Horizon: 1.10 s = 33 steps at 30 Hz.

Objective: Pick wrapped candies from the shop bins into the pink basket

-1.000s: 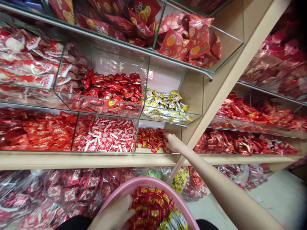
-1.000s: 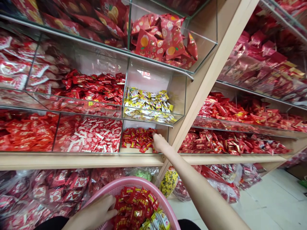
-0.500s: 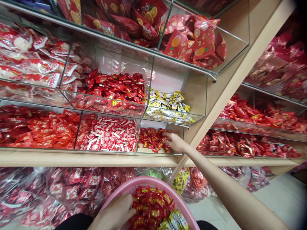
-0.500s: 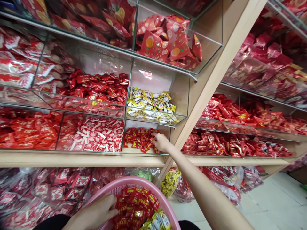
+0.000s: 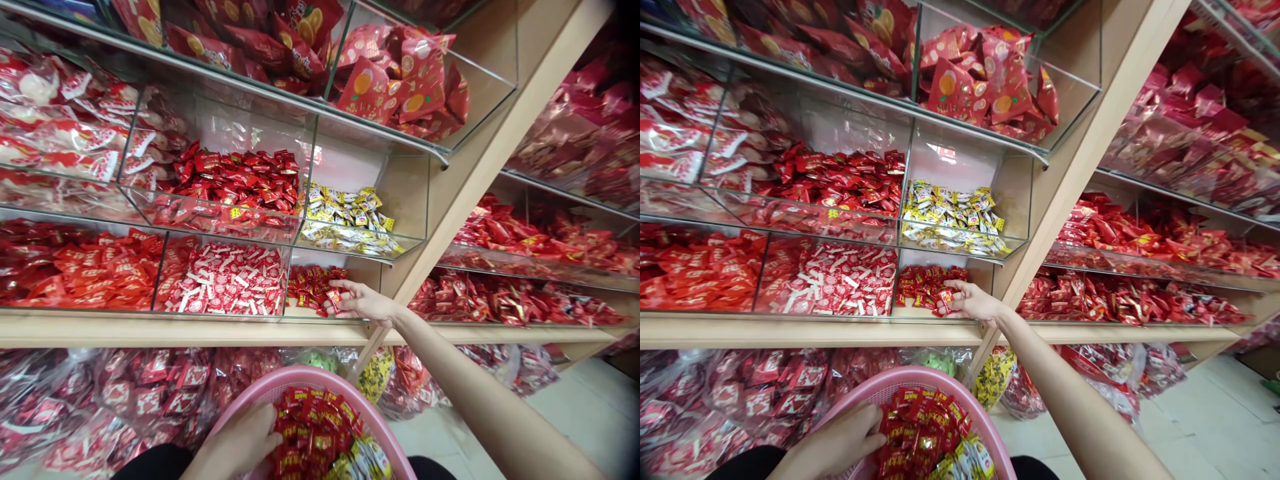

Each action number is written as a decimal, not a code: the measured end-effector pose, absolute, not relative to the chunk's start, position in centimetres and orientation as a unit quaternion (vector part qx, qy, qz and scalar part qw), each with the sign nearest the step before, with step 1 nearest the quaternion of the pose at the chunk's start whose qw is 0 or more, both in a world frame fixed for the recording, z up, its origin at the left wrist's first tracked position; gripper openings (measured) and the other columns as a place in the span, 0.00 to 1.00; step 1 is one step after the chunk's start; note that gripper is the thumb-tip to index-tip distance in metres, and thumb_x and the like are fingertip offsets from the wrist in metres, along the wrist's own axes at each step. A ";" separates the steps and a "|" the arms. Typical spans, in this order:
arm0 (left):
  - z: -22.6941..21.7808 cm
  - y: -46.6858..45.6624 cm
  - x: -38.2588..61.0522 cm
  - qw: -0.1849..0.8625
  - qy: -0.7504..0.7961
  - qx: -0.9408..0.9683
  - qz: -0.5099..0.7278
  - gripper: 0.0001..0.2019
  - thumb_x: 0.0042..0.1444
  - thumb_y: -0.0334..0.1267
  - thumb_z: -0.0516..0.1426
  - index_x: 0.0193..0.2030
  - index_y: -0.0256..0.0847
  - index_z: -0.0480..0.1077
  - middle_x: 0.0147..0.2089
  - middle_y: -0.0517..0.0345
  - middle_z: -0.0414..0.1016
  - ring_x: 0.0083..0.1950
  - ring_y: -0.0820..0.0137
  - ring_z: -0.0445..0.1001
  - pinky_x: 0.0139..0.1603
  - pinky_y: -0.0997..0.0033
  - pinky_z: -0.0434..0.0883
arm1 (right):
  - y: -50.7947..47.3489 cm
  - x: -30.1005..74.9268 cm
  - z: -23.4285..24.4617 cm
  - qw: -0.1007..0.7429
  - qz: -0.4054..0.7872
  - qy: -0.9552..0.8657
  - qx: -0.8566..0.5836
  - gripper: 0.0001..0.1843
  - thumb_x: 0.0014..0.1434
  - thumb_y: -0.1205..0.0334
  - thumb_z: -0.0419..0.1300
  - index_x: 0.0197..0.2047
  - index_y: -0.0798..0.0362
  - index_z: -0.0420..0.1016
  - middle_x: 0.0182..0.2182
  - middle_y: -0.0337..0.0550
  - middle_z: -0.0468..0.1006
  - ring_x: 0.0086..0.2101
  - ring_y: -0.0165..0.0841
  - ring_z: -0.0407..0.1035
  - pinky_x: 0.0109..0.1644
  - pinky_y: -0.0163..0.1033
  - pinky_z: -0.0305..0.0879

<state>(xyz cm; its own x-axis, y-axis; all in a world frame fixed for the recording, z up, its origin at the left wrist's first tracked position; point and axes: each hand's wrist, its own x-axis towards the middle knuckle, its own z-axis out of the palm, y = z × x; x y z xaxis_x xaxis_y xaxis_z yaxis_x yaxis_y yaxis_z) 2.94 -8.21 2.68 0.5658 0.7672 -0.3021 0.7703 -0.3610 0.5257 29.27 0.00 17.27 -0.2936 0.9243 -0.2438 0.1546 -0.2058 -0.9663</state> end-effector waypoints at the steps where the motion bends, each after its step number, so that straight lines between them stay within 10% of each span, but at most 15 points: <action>1: 2.7 -8.2 3.0 0.316 0.469 0.825 -0.011 0.09 0.52 0.43 0.49 0.30 0.41 0.65 0.34 0.54 0.69 0.37 0.62 0.69 0.36 0.65 0.63 | 0.0 29.3 17.3 0.324 0.598 -0.540 -0.495 0.34 0.51 0.73 0.60 0.59 0.55 0.52 0.39 0.47 0.79 0.39 0.30 0.74 0.48 0.39 0.68; 13: 3.7 -8.5 3.1 0.296 0.469 0.831 -0.043 0.12 0.53 0.44 0.47 0.33 0.40 0.66 0.38 0.51 0.70 0.39 0.62 0.69 0.38 0.65 0.64 | 0.0 29.7 17.0 0.327 0.605 -0.547 -0.478 0.27 0.53 0.71 0.55 0.57 0.57 0.56 0.40 0.50 0.78 0.38 0.30 0.74 0.48 0.39 0.68; 21: 3.7 -8.4 3.2 0.288 0.469 0.834 -0.035 0.11 0.53 0.43 0.47 0.32 0.40 0.66 0.36 0.53 0.71 0.38 0.62 0.70 0.37 0.65 0.65 | 2.5 30.7 16.0 0.170 0.049 -0.784 -0.596 0.16 0.58 0.71 0.51 0.49 0.56 0.70 0.44 0.51 0.75 0.46 0.37 0.68 0.51 0.39 0.60; 33: 3.7 -8.5 3.2 0.305 0.475 0.825 -0.032 0.10 0.53 0.41 0.48 0.32 0.40 0.67 0.37 0.51 0.71 0.39 0.60 0.70 0.39 0.63 0.65 | 4.0 29.6 15.2 -0.049 -0.140 -0.836 -0.529 0.13 0.61 0.70 0.49 0.40 0.56 0.75 0.40 0.51 0.70 0.41 0.35 0.66 0.43 0.35 0.59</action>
<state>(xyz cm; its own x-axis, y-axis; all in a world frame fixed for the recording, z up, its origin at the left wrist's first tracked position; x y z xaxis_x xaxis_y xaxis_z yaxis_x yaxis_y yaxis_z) 3.17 -8.52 3.73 0.5464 0.7645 -0.3421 0.8029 -0.3621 0.4735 29.61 4.01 15.16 -0.4355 0.8978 0.0659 0.8701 0.4011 0.2864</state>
